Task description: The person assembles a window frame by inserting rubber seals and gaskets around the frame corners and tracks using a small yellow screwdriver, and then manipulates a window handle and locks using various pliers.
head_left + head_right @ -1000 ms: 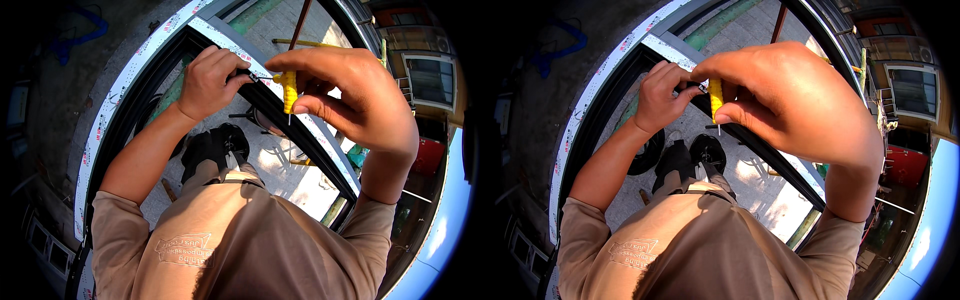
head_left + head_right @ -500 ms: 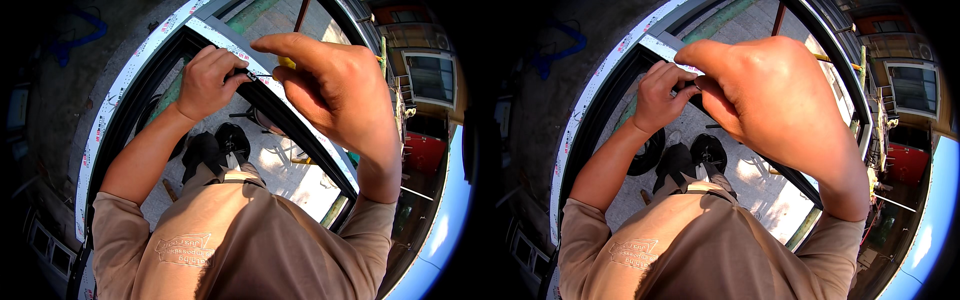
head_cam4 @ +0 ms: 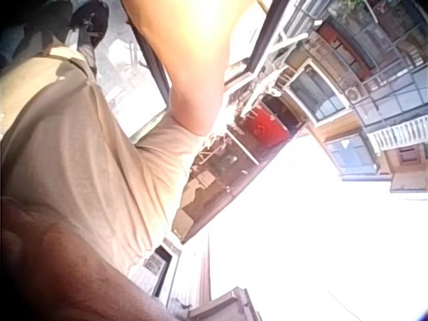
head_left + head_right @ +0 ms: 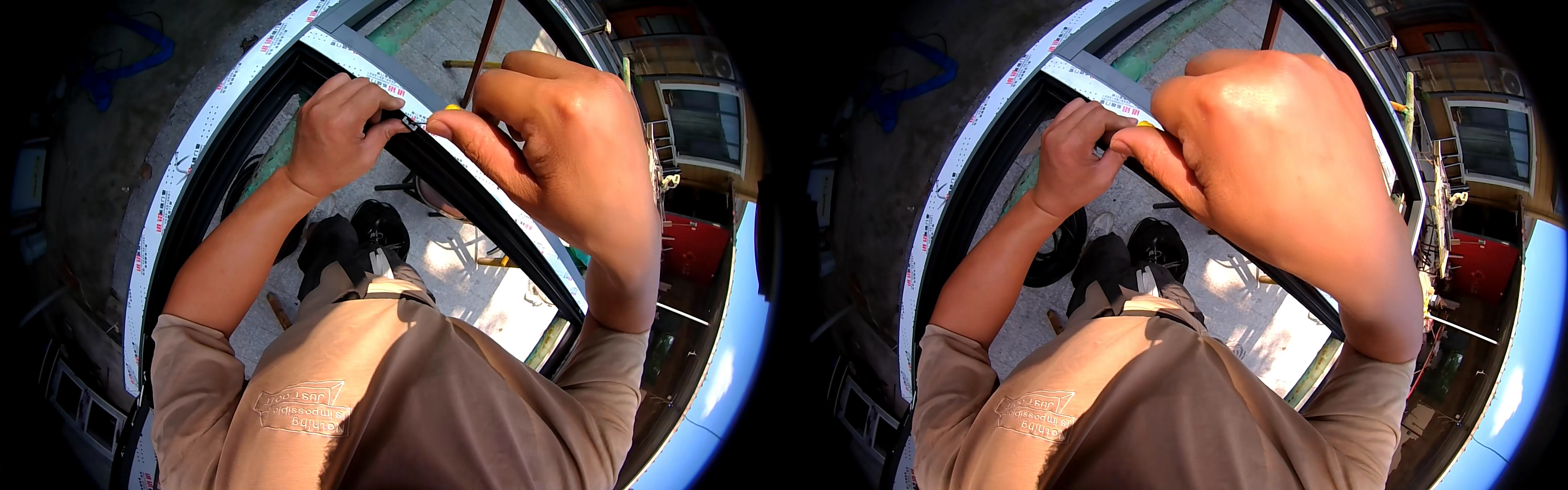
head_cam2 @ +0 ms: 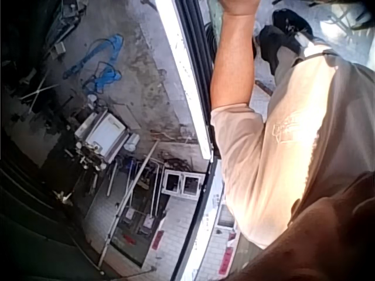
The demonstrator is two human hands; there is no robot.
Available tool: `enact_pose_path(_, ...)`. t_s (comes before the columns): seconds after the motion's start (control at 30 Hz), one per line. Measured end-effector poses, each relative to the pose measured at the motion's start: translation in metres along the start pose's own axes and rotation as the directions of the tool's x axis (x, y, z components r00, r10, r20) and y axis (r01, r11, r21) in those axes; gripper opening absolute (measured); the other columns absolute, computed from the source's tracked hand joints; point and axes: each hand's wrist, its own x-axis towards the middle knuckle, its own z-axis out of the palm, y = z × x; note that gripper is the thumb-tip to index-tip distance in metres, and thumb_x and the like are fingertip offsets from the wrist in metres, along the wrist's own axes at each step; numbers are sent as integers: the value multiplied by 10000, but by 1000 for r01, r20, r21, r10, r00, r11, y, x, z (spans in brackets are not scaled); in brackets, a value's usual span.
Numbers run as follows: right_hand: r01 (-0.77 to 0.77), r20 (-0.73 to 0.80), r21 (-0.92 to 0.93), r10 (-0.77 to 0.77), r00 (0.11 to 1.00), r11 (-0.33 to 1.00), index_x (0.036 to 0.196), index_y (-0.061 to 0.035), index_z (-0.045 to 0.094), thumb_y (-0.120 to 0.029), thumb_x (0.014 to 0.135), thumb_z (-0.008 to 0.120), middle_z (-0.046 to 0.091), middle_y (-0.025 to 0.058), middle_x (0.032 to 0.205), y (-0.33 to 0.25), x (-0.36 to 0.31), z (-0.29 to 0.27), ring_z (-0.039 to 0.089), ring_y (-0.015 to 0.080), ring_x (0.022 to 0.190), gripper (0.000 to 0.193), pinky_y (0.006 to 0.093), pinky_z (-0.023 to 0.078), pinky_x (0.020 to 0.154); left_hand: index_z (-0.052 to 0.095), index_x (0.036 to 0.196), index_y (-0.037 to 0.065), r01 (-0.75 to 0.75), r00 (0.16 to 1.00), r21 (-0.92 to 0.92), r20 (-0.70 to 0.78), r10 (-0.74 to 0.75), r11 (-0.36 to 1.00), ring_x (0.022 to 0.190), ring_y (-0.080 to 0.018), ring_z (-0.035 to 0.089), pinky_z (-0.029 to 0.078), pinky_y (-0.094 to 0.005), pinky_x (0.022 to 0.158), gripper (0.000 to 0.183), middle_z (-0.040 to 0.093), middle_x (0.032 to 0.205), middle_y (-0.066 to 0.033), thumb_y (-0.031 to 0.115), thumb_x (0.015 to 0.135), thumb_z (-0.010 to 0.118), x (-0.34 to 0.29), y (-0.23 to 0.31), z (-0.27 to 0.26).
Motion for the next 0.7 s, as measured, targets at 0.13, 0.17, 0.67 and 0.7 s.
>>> enact_pose_path(0.13,-39,-54,329,60,997,944,1092,-69,785,-184,991,829,726,127,822,-4,7,14,706,267,655,160,372,506,573,770,968,87,0,1000,10,12,0,1000,836,-273,675,551,-408,742,252,709,859,-41,93,774,932,1,2,-3)
enact_pose_path(0.17,-17,-39,351,33,999,936,1108,-63,782,-158,991,823,732,129,836,0,6,16,713,251,662,156,363,512,577,770,967,87,-1,1000,16,15,1,1000,838,-274,676,552,-408,743,252,710,860,-40,93,774,933,1,2,-3)
enact_pose_path(0.67,127,78,543,-200,977,830,1293,18,744,-275,950,856,736,126,931,30,5,2,742,190,784,465,306,585,677,763,952,74,16,999,-8,33,-16,1000,840,-273,682,555,-397,746,244,711,854,-42,85,775,930,1,4,-5)
enact_pose_path(0.7,131,78,537,-203,976,833,1293,19,743,-277,948,858,737,127,933,30,5,2,742,189,784,469,308,586,678,762,953,73,13,1000,-7,28,-13,1000,838,-274,681,555,-396,745,245,711,852,-43,84,774,929,1,3,-4)
